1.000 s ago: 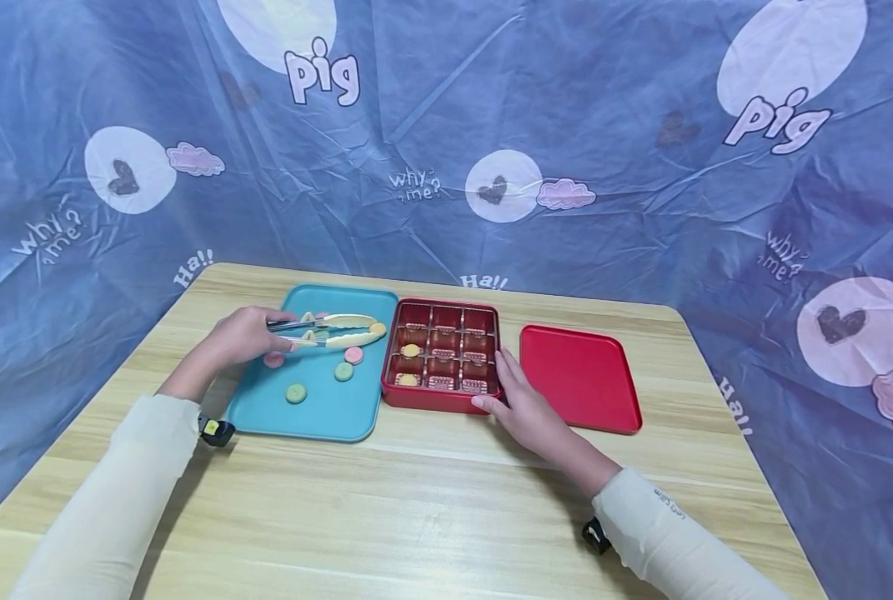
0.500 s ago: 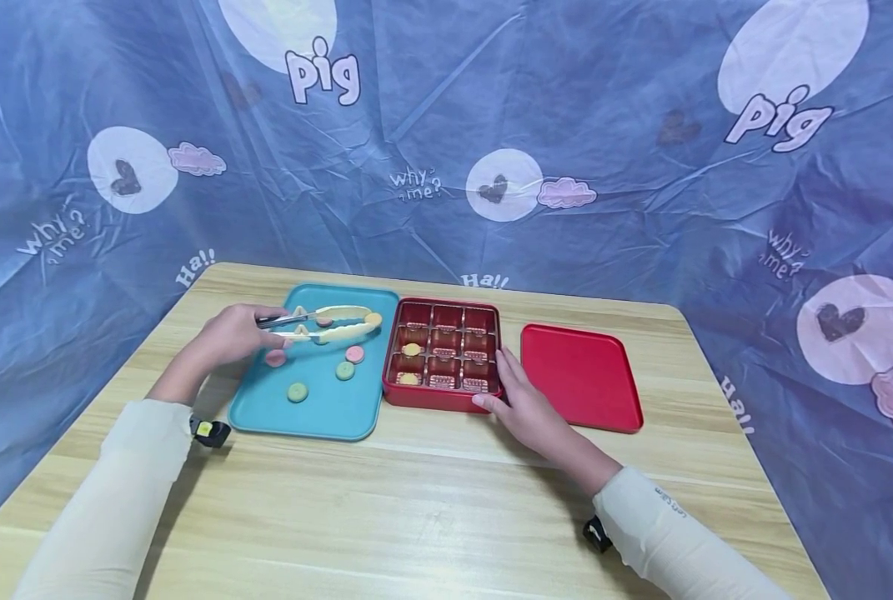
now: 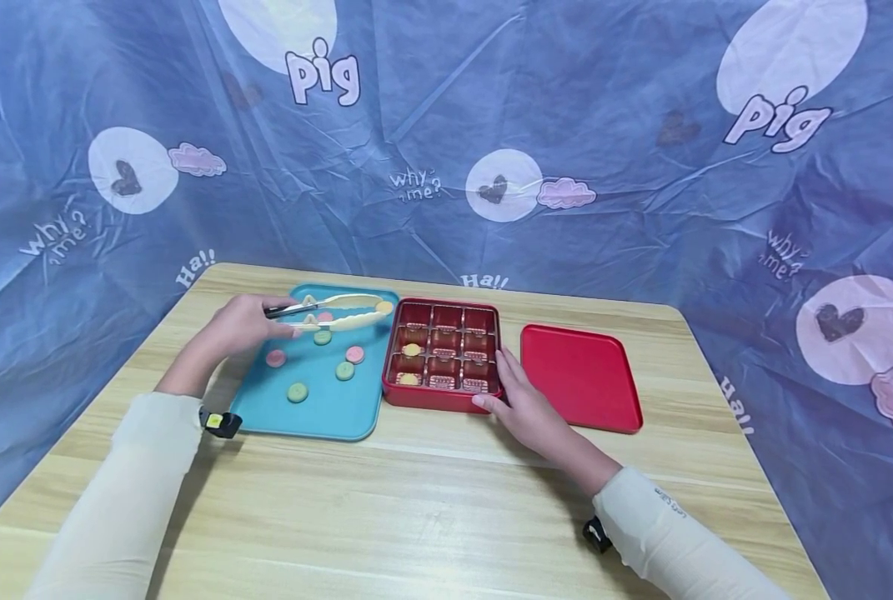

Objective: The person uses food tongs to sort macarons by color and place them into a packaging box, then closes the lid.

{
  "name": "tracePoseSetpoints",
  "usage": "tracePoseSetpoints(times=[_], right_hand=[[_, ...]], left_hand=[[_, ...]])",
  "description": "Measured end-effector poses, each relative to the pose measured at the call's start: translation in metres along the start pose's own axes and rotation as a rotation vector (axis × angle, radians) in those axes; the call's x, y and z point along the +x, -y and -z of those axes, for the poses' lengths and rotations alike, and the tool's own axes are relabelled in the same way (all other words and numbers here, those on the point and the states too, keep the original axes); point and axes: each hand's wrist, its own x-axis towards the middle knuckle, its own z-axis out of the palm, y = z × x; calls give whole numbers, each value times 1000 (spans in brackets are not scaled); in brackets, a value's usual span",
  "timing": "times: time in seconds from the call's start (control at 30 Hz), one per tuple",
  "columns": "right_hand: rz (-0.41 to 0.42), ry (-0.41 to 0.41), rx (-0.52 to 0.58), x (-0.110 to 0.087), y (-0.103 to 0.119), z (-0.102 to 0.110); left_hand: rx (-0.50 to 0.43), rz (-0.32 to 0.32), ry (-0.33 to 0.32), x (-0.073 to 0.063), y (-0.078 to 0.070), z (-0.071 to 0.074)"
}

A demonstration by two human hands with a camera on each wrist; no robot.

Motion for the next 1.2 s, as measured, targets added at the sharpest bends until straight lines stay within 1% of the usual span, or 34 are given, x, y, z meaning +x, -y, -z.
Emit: tracePoseSetpoints(times=[0.23,0.3,0.43,0.63,0.77,1.0,1.2], right_hand=[[5,-1,11,1,1,0],[7,-3,12,1,1,0],[12,-7,8,2,0,0],[18,-5,6,3,-1,-1],[19,-6,7,3,-1,-1],[10,-7,4,2,0,-1],[10,-5,13,1,0,-1]], left_hand=[[-108,8,51,6,-10,-7],[-125,13,48,8,-14,-10],[-87,-5,30,13,-19,-14],[37,-87,-5,20,-23,-17],[71,-124,-14,24,-26,-19],[79,-121,4,26,-32,-22],[84,-130,1,27,-36,-23]])
